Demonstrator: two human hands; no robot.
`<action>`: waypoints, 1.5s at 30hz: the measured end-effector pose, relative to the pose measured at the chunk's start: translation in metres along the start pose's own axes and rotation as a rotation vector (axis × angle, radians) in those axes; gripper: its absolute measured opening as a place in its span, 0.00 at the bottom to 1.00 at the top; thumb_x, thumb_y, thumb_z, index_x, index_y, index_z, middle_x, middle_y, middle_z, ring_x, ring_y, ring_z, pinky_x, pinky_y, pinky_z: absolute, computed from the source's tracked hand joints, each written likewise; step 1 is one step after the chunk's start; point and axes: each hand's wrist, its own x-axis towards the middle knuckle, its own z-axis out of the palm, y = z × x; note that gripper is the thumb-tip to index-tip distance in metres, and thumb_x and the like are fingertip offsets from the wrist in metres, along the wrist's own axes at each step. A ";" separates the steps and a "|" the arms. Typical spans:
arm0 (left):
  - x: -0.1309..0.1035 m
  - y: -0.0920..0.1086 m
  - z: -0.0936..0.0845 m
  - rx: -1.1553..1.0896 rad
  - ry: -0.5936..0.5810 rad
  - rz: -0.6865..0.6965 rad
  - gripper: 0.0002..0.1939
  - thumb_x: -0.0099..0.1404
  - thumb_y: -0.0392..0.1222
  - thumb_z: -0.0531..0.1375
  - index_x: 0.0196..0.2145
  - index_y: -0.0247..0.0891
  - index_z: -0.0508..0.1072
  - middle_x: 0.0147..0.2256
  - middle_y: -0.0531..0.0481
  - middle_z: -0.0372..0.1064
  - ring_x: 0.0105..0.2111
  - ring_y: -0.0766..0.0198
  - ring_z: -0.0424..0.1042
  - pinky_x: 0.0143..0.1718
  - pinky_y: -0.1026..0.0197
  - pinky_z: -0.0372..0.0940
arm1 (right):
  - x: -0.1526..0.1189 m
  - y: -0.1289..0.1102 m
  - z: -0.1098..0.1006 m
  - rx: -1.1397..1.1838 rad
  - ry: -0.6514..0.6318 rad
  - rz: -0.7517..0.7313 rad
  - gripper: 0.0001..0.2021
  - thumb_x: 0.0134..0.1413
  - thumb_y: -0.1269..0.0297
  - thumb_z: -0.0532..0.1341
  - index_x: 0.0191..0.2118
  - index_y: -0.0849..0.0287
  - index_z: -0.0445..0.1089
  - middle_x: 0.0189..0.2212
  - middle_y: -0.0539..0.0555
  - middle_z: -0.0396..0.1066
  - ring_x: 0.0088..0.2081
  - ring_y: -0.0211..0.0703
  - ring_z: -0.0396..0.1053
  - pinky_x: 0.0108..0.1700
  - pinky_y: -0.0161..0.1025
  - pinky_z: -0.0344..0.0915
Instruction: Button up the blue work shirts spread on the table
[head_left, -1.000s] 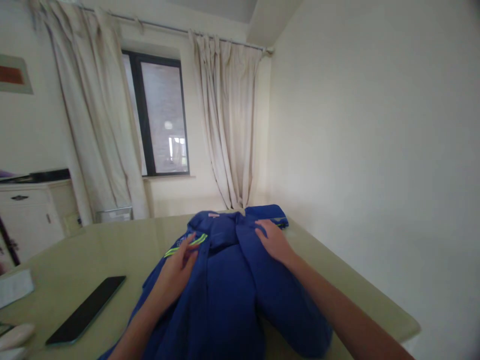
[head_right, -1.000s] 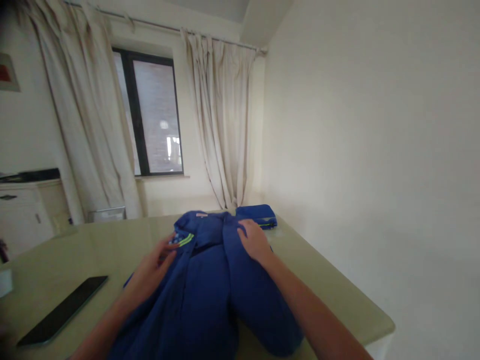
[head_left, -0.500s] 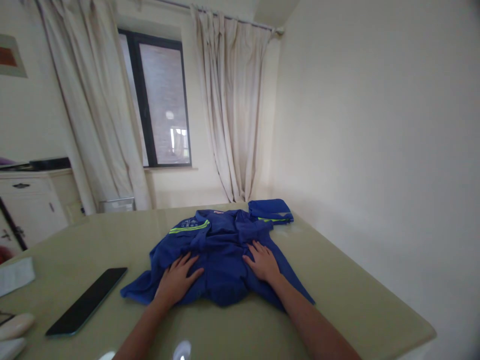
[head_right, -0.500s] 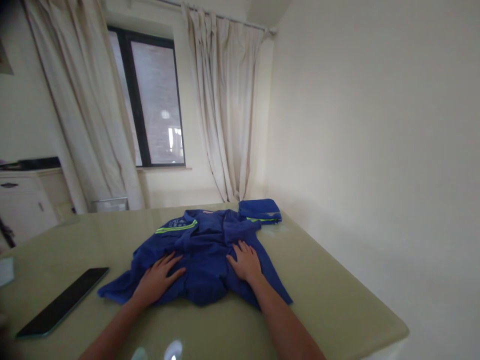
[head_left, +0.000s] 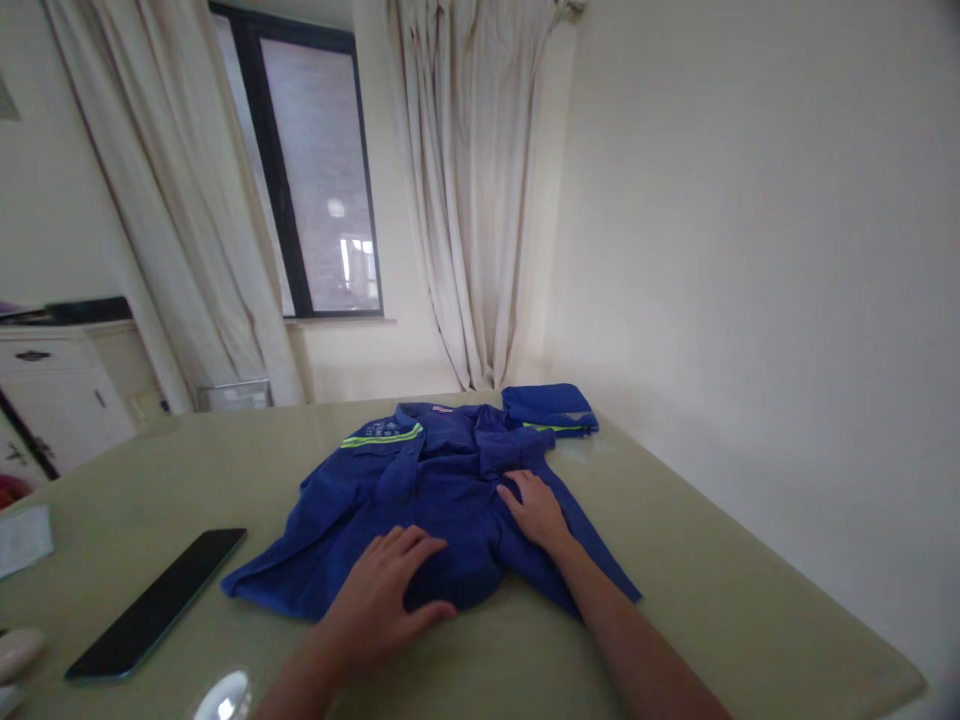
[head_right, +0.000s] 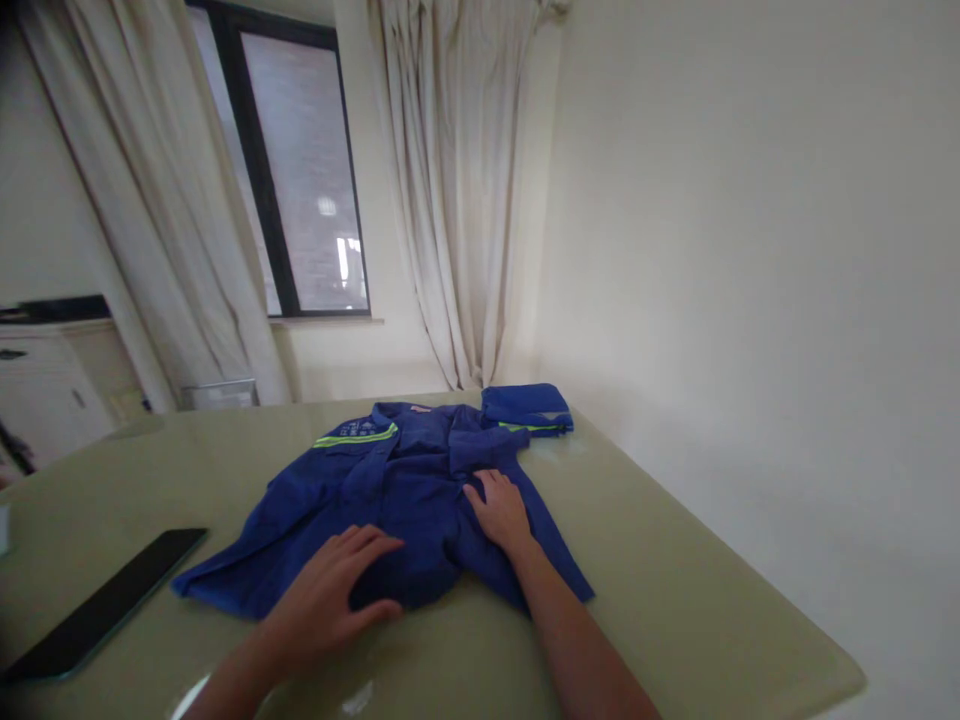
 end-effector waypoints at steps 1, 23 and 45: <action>0.001 0.004 0.007 0.037 -0.023 0.017 0.22 0.63 0.51 0.65 0.55 0.51 0.75 0.53 0.47 0.75 0.54 0.48 0.72 0.57 0.47 0.63 | 0.000 0.000 0.000 0.017 0.005 -0.006 0.20 0.68 0.52 0.54 0.55 0.58 0.73 0.53 0.60 0.74 0.56 0.53 0.70 0.60 0.47 0.62; 0.001 -0.025 -0.034 -0.520 -0.033 -0.269 0.14 0.68 0.53 0.58 0.41 0.40 0.76 0.36 0.49 0.77 0.37 0.56 0.74 0.39 0.59 0.67 | -0.025 -0.022 -0.035 0.012 -0.134 0.235 0.22 0.53 0.57 0.69 0.51 0.58 0.67 0.47 0.61 0.74 0.48 0.56 0.73 0.49 0.44 0.64; -0.001 -0.017 -0.019 -0.455 -0.204 -0.201 0.07 0.66 0.42 0.58 0.40 0.41 0.75 0.40 0.50 0.77 0.43 0.56 0.74 0.46 0.58 0.64 | -0.022 0.013 -0.092 1.186 -0.373 0.422 0.19 0.50 0.56 0.73 0.48 0.55 0.77 0.42 0.55 0.81 0.39 0.46 0.79 0.41 0.42 0.75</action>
